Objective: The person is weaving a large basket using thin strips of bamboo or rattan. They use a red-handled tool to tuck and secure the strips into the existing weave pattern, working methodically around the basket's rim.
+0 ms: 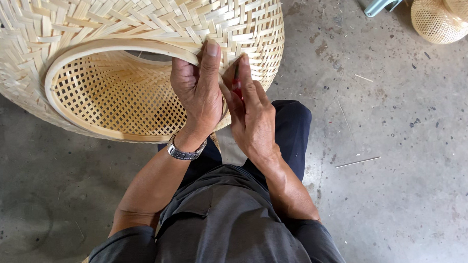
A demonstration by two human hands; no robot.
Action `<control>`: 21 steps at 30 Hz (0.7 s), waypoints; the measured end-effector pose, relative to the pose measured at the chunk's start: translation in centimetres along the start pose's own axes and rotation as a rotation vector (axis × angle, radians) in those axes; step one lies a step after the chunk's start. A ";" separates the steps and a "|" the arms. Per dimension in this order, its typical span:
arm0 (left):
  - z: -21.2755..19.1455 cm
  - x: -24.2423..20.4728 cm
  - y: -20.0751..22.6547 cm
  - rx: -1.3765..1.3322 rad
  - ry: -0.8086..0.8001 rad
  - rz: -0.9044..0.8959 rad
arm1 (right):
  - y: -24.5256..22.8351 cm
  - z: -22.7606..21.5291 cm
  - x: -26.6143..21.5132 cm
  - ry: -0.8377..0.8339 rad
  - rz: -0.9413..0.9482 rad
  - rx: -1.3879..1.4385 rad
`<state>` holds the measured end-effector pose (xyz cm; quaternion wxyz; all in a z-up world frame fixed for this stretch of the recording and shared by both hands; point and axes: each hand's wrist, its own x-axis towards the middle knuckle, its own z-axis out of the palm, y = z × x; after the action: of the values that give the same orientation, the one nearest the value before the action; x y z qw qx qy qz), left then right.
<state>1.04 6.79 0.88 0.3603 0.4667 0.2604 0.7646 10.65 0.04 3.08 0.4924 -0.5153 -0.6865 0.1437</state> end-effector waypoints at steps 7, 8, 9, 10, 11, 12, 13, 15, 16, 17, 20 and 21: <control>-0.3 0.3 0.1 -0.016 0.011 0.024 | 0.8 0.6 -0.5 0.068 -0.072 -0.065; -0.4 0.4 0.1 0.015 0.009 0.028 | 1.0 0.8 -0.7 0.079 -0.076 -0.046; -0.4 0.4 0.2 0.046 0.007 0.031 | 1.3 0.9 -0.9 0.089 -0.081 -0.026; -0.5 0.4 0.2 -0.007 0.009 0.032 | 1.8 1.0 -1.1 0.109 -0.070 -0.030; -0.6 0.5 0.1 -0.059 0.010 0.032 | 2.3 0.9 -1.3 0.128 -0.059 -0.033; -0.6 0.5 0.0 -0.112 0.011 0.032 | 3.0 0.7 -1.4 0.149 -0.047 -0.038; -0.7 0.6 -0.1 -0.091 0.028 0.030 | 3.7 0.4 -1.4 0.187 -0.068 -0.031; -1.1 1.0 -0.2 -0.053 0.054 0.016 | 5.3 -0.3 -0.9 0.265 -0.113 -0.018; -1.3 1.3 -0.1 -0.035 0.064 0.005 | 6.1 -1.0 -0.4 0.281 -0.066 -0.051; -1.5 1.4 0.1 -0.020 0.067 -0.016 | 6.8 -1.7 0.0 0.296 -0.019 -0.081; -2.1 1.4 1.2 -0.119 -0.015 -0.039 | 6.9 -3.2 -0.2 0.264 0.207 0.110; -2.1 1.4 1.5 -0.140 -0.039 -0.038 | 6.6 -3.7 -0.4 0.240 0.296 0.219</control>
<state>-1.74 6.86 1.87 0.4117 0.4502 0.2078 0.7647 17.39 1.36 -0.01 0.5973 -0.5671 -0.5202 0.2258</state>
